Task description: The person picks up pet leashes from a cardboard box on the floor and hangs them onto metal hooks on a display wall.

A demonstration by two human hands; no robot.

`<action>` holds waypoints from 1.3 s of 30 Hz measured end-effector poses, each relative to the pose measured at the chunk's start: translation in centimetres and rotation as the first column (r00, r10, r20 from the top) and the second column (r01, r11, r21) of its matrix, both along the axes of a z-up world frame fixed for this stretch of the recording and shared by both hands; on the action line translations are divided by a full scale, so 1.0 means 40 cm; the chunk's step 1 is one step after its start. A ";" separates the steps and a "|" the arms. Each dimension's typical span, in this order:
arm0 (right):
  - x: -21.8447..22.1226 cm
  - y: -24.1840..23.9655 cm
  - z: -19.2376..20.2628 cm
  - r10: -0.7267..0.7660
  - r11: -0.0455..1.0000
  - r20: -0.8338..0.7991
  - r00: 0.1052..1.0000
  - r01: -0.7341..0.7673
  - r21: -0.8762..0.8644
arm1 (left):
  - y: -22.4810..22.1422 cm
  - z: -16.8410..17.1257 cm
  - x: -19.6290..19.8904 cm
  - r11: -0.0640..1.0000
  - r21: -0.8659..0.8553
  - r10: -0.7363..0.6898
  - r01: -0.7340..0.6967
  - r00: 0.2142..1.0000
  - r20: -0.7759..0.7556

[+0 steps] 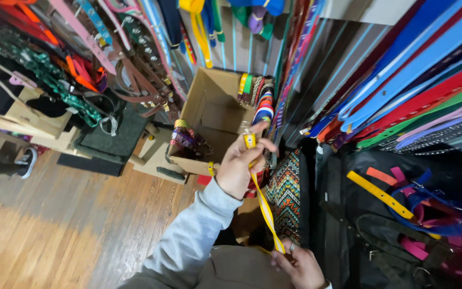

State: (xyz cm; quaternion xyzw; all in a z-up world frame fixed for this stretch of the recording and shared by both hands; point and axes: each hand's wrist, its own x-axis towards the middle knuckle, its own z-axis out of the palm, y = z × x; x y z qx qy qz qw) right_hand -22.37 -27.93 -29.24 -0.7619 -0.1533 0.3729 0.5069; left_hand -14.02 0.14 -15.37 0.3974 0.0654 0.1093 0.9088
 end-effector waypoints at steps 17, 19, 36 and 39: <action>0.079 -0.015 -0.059 -0.256 0.948 0.017 0.966 0.255 -0.190 | -0.060 0.217 0.144 0.960 0.243 -0.168 0.142 0.982 0.092; 0.095 -0.007 -0.079 -0.235 0.967 0.115 0.965 0.244 -0.077 | -0.058 0.223 0.167 0.975 0.195 -0.138 0.108 0.980 0.146; 0.211 0.099 -0.020 -0.293 0.908 0.017 0.956 0.283 -0.309 | 0.018 0.353 0.258 0.957 0.286 -0.113 0.041 0.965 0.239; 0.208 0.110 -0.010 -0.328 0.885 -0.007 0.945 0.304 -0.353 | 0.025 0.352 0.285 0.951 0.307 -0.118 0.042 0.965 0.235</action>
